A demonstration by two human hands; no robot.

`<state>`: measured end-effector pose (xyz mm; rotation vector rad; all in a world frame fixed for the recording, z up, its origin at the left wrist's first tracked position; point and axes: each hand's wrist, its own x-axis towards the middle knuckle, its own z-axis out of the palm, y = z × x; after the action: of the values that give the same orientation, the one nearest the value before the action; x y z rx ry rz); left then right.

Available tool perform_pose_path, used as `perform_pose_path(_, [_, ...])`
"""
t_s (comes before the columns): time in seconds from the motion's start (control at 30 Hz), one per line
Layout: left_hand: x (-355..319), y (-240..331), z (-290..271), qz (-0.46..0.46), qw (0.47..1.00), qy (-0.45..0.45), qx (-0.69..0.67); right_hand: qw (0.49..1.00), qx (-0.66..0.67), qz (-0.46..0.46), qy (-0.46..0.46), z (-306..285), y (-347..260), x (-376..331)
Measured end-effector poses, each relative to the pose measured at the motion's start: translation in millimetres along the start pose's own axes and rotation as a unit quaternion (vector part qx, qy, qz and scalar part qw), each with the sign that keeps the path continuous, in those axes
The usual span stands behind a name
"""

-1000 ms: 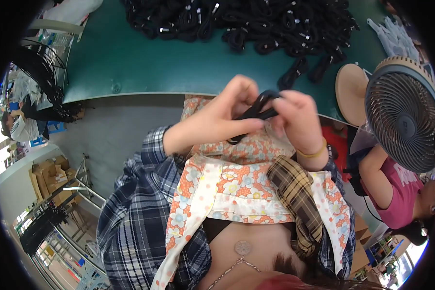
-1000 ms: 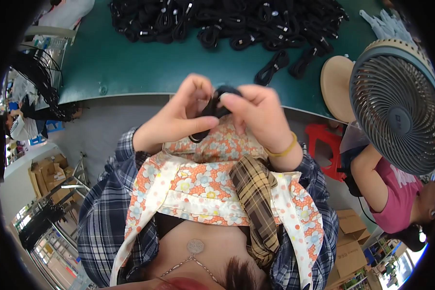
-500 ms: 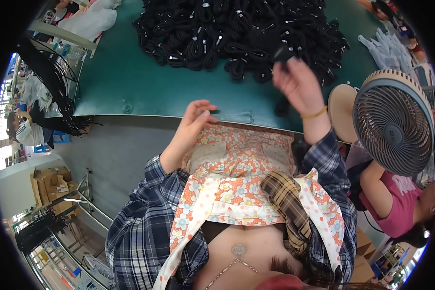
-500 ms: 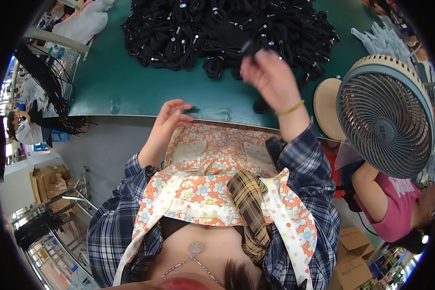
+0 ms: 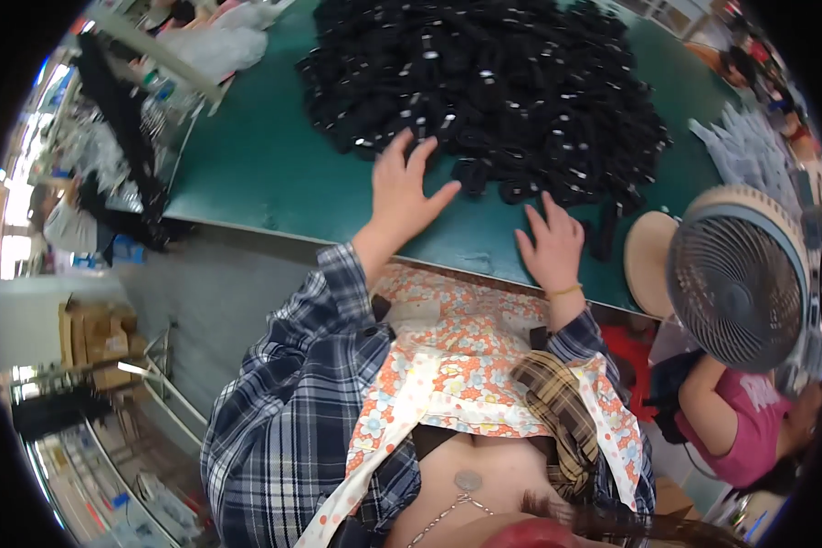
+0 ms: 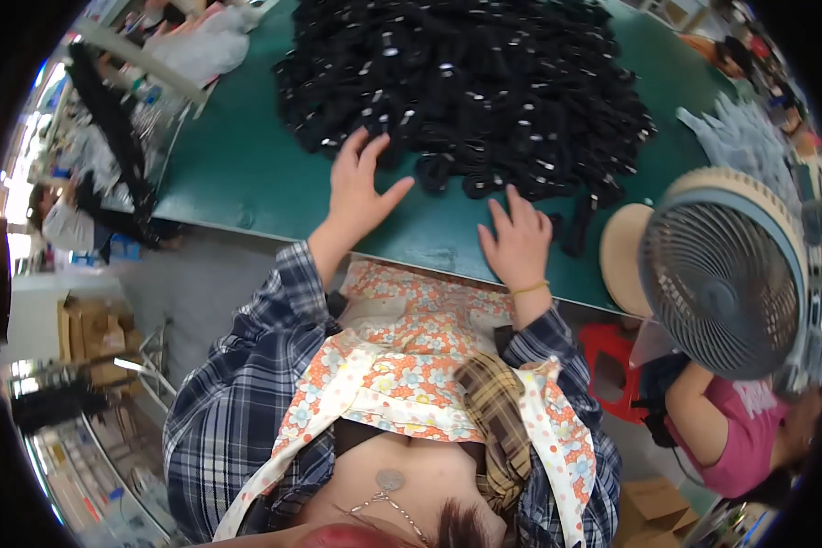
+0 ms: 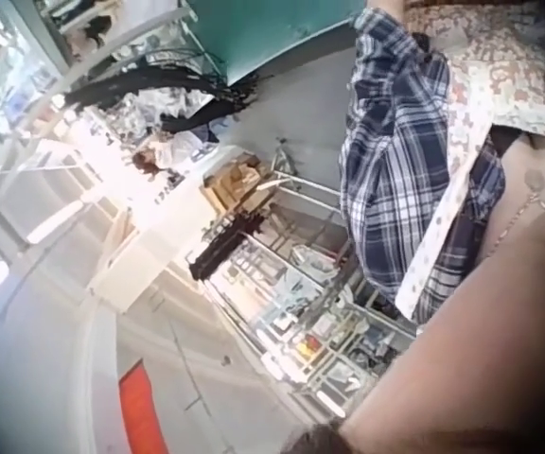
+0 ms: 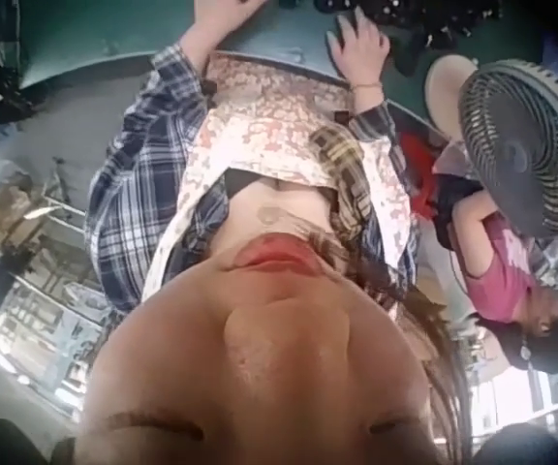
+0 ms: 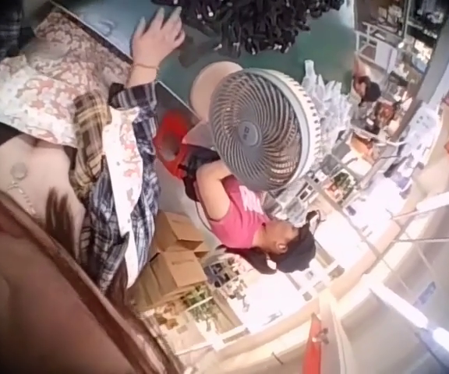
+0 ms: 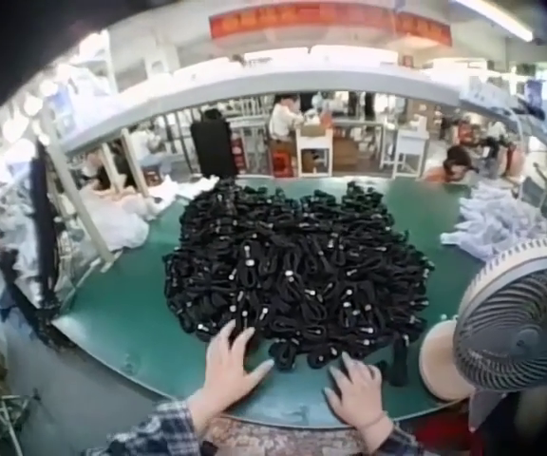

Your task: The person picks up a fan and sets it aside, then picks up a bundled cable and touches the connectors with a small white object. They then pick up a second bundled cable and hold both together while touching the connectors with the white object.

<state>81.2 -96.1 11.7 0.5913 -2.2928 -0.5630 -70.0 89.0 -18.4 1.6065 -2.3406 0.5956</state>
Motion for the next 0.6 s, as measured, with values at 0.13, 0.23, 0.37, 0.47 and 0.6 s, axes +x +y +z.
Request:
perform_pose_path(0.13, [39, -15, 30, -0.039, 0.954, -0.009, 0.296, 1.0, -0.011, 0.009, -0.008, -1, -4, 6])
perform_pose_path(0.23, [36, -26, 45, -0.042, 0.95, 0.012, 0.31, 1.0, 0.004, 0.015, 0.01, 7, -1, 2])
perform_pose_path(0.37, [17, -36, 48, 0.0, 0.961, -0.02, 0.276, 0.999, 0.028, 0.024, 0.032, 7, 1, -2])
perform_pose_path(0.47, [6, -33, 40, 0.011, 0.964, -0.056, 0.26, 0.998, 0.028, 0.032, 0.038, 8, 5, -4])
perform_pose_path(0.6, [8, -37, 22, 0.034, 0.978, -0.056, 0.197, 0.997, 0.043, 0.036, 0.046, 10, 5, -6])
